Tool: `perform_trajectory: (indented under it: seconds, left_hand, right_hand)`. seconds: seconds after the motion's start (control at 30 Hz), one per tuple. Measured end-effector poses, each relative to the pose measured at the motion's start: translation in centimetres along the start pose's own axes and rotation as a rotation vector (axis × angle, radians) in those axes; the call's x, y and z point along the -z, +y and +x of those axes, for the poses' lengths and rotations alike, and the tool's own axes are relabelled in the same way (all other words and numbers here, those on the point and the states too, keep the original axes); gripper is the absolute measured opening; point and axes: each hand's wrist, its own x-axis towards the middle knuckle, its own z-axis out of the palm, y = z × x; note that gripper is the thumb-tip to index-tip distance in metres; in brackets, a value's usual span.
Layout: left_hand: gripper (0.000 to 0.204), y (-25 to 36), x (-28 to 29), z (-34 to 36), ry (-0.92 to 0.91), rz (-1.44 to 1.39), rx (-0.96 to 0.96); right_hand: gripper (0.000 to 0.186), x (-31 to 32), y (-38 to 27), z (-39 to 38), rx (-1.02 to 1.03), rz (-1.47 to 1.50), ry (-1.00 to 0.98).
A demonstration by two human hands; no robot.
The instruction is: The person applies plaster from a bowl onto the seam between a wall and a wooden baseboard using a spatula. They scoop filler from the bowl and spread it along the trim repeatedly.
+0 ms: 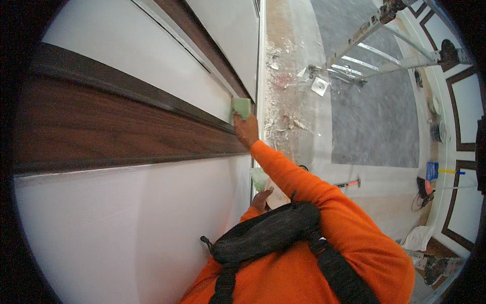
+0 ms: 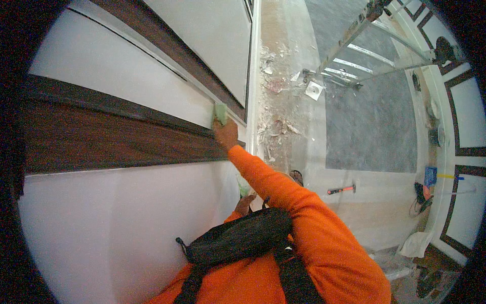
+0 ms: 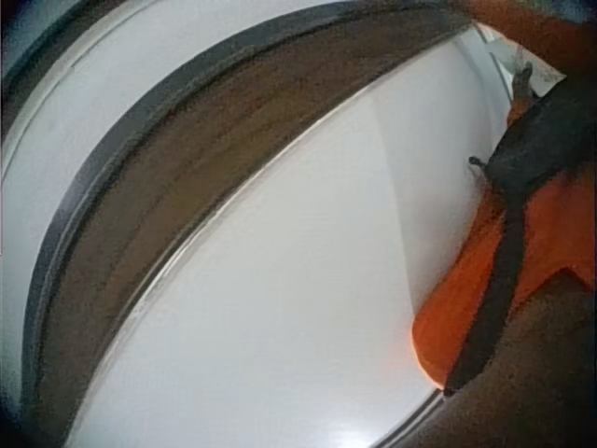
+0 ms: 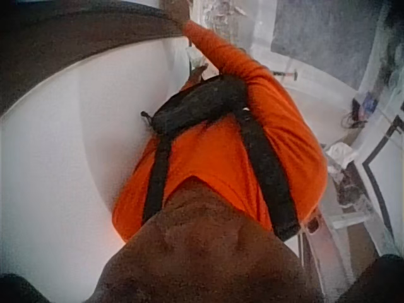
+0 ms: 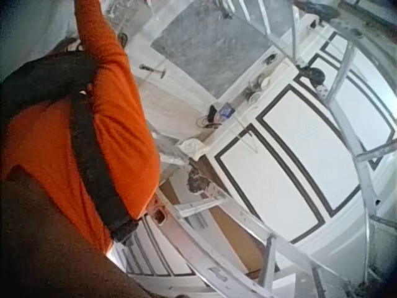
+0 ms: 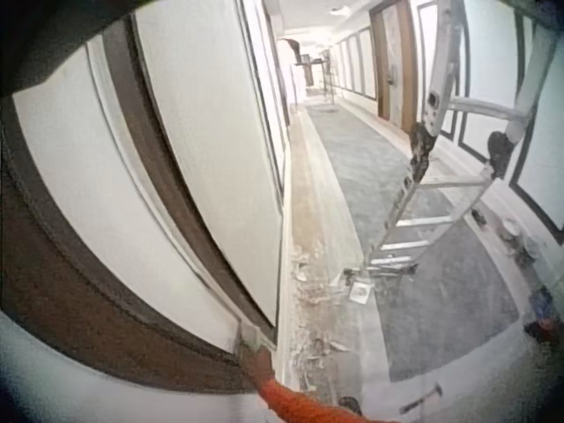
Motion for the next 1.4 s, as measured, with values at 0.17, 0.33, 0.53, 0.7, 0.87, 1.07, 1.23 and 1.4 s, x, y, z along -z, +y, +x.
perform_trajectory:
  seconds: [0.17, 0.33, 0.53, 0.7, 0.87, 1.07, 1.23, 1.4]
  left_hand:
    - [0.041, 0.3, -0.3, 0.4, -0.010, 0.014, -0.001]
    - [0.041, 0.4, -0.8, 0.1, -0.010, 0.010, 0.003]
    - [0.042, 0.8, -0.8, -0.3, 0.000, 0.021, 0.001]
    - [0.042, 0.6, -0.5, 0.0, 0.013, 0.017, -0.015]
    - [0.043, 0.4, -0.6, 0.8, 0.008, 0.026, -0.028]
    - [0.043, 0.1, -0.7, 1.2, -0.007, 0.046, -0.050]
    - [0.043, 0.9, -0.8, -0.2, 0.001, 0.066, -0.088]
    - [0.044, 1.2, -1.9, -1.1, -0.033, 0.232, -0.228]
  right_hand:
    - [0.023, 1.2, -3.7, -0.2, 0.091, 0.098, -0.086]
    - [0.025, 5.1, -3.7, 1.2, -0.100, 0.461, 0.009]
    - [0.026, 3.1, 2.7, 2.4, -0.452, 0.478, 0.001]
    - [0.023, 2.2, 2.1, 2.8, -0.376, 0.487, 0.003]
    - [0.033, 2.5, -1.2, 2.3, -0.359, 0.609, -0.034]
    - [0.033, 2.8, -11.7, 1.9, -0.155, 0.830, -0.199]
    - [0.026, 5.9, -16.3, 2.4, -0.067, 0.756, -0.295]
    - [0.027, 6.5, -2.2, 3.1, -0.288, 0.555, -0.085]
